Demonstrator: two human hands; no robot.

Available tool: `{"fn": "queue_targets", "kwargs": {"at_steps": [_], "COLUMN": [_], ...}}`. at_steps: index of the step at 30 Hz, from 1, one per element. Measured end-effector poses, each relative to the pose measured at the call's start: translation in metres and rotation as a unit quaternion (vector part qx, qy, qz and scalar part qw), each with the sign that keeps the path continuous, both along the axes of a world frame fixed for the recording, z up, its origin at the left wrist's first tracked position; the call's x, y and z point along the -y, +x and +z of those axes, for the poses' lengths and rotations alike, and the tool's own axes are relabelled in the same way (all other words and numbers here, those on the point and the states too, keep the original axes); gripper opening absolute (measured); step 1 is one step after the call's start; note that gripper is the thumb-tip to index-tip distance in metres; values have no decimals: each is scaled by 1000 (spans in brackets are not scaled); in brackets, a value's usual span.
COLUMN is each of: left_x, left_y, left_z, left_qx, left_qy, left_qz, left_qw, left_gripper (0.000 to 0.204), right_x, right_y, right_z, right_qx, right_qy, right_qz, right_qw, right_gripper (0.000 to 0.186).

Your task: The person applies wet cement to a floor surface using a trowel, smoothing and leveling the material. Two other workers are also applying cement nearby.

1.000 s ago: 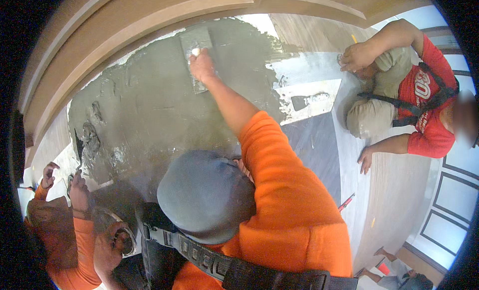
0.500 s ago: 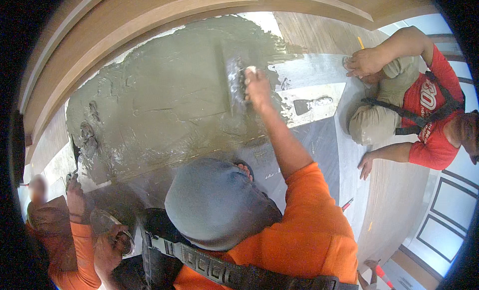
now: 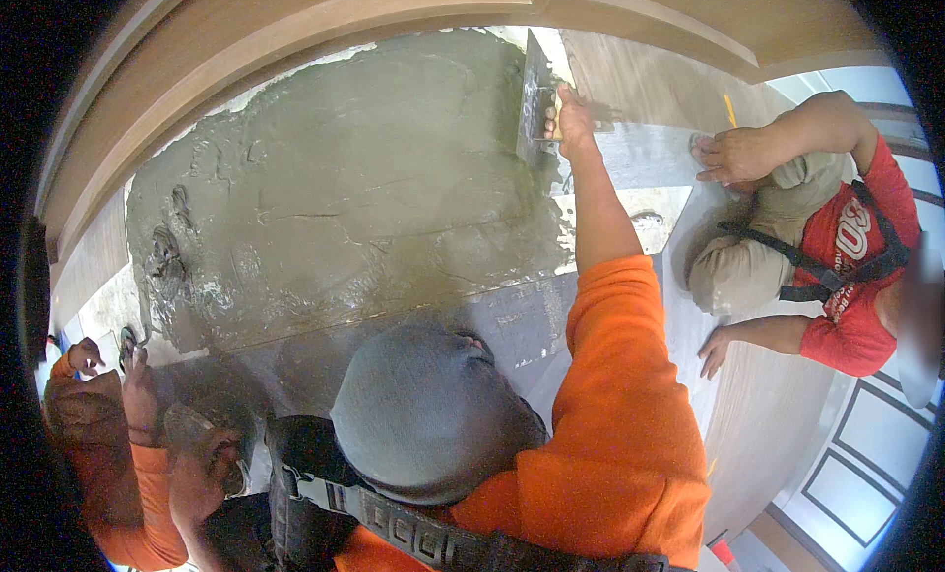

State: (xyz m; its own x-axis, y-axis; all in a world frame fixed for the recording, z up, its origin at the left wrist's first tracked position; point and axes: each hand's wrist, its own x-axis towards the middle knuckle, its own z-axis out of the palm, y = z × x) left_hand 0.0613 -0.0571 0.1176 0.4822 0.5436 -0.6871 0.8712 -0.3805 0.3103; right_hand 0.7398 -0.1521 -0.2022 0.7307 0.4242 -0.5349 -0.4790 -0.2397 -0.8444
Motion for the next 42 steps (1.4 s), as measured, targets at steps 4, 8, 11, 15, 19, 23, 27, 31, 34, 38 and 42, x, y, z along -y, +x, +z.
{"fn": "queue_targets", "kwargs": {"at_steps": [4, 8, 11, 15, 19, 23, 27, 31, 34, 38, 42], "left_x": [-5, -6, -5, -5, -8, -5, 0, 5, 9, 8, 9], "left_y": [12, 18, 18, 11, 5, 6, 2, -2, -7, -2, -3], "left_z": [-3, -1, 2, -2, -2, -1, -2, -2, 1, -2, -2], "left_qx": [2, -9, -27, -89, -81, -78, -59, -49, -59, -66, -73], "left_qy": [-18, -28, -14, -34, -60, -58, -51, -23, -35, -29, -29], "left_qz": [15, 15, 1, 48, 88, 95, 85, 78, 116, 124, 121], "left_qw": [1000, 999, 1000, 994, 991, 991, 993, 995, 991, 990, 990], "left_gripper": [22, 22, 23, 24, 25, 24, 24, 24, 24, 24, 24], "right_x": [-17, -30, -32, -35, -50, -65, -67, -54, -74, -136, -199], "right_y": [-19, -73, -92, -56, -12, -30, -74, -87, -73, -34, -89], "right_z": [0, 9, 14, 33, 26, 21, 30, 22, 37, 43, 81], "right_qx": [13, 62, 95, 172, 156, 195, 213, 302, 337, 491, 550], "right_qy": [-15, -24, -37, -86, -101, -150, -225, -204, -177, -201, -287], "right_qz": [33, 169, 143, 84, 163, 266, 367, 457, 474, 476, 461], "right_qw": [999, 983, 985, 978, 969, 932, 877, 811, 794, 702, 635], "right_gripper": [34, 40, 43, 70, 74, 85, 98, 97, 75, 59, 64]}}
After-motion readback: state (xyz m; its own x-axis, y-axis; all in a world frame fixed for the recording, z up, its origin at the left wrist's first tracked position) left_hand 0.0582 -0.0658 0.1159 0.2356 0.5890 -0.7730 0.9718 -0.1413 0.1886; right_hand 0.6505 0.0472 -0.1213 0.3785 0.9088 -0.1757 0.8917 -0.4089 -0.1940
